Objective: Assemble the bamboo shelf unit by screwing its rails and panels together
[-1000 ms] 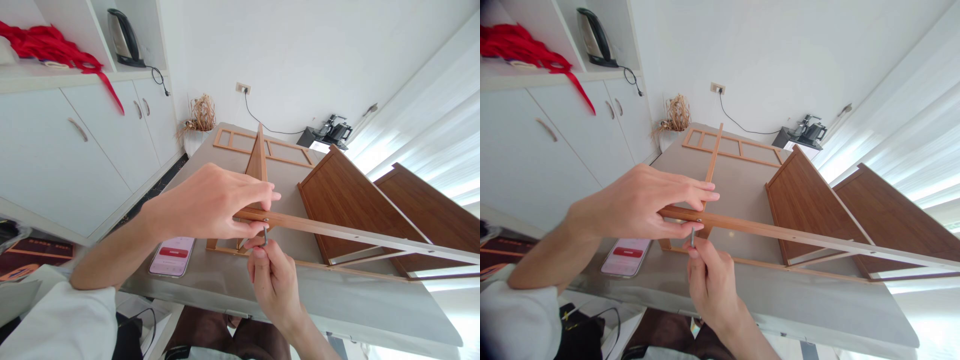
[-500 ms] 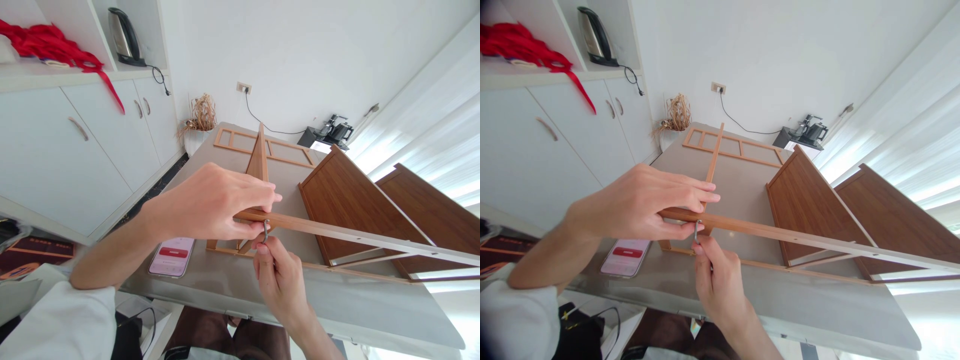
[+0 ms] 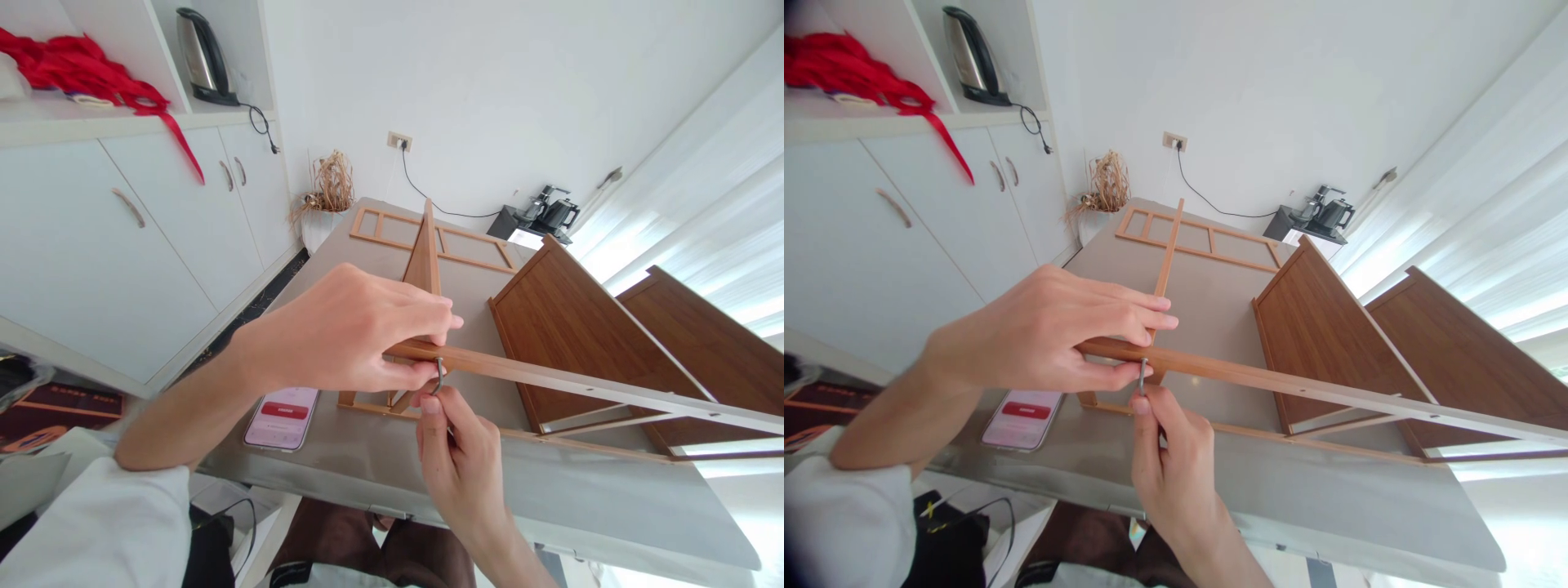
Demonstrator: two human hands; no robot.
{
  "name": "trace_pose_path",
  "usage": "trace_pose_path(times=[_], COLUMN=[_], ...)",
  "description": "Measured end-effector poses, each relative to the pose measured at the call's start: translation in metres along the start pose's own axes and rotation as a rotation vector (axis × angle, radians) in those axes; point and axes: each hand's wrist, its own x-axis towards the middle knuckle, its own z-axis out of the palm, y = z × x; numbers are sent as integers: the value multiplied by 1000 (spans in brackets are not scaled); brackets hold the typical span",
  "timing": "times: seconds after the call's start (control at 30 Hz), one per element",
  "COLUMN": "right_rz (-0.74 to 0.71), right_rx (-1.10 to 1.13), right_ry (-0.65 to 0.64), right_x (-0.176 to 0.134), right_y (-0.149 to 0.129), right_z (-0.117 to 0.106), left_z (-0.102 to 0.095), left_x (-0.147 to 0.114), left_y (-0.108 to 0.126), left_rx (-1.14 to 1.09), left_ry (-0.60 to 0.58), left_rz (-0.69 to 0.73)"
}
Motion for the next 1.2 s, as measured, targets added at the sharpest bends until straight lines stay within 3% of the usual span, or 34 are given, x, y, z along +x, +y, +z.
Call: trace_pose_path(times=[0.37, 0.57, 0.77, 1.03, 1.2], right_rz=[137, 162, 60, -80, -280], right_rx=[200, 227, 157, 130, 40], right_ry=[4, -13, -41, 148, 195], right_x=[-2, -2, 0, -2, -6], right_y=[-13, -10, -3, 7, 10], right_z=[20, 18, 10, 31, 33], left_z=[-1, 0, 0, -2, -1], left_x=[2, 2, 2, 2, 2], left_y=[1, 2, 1, 2, 2], left_rx=[-56, -62, -47, -33, -55], left_ry=[-28, -22, 2, 27, 38], left_rz=[-41, -49, -56, -32, -15])
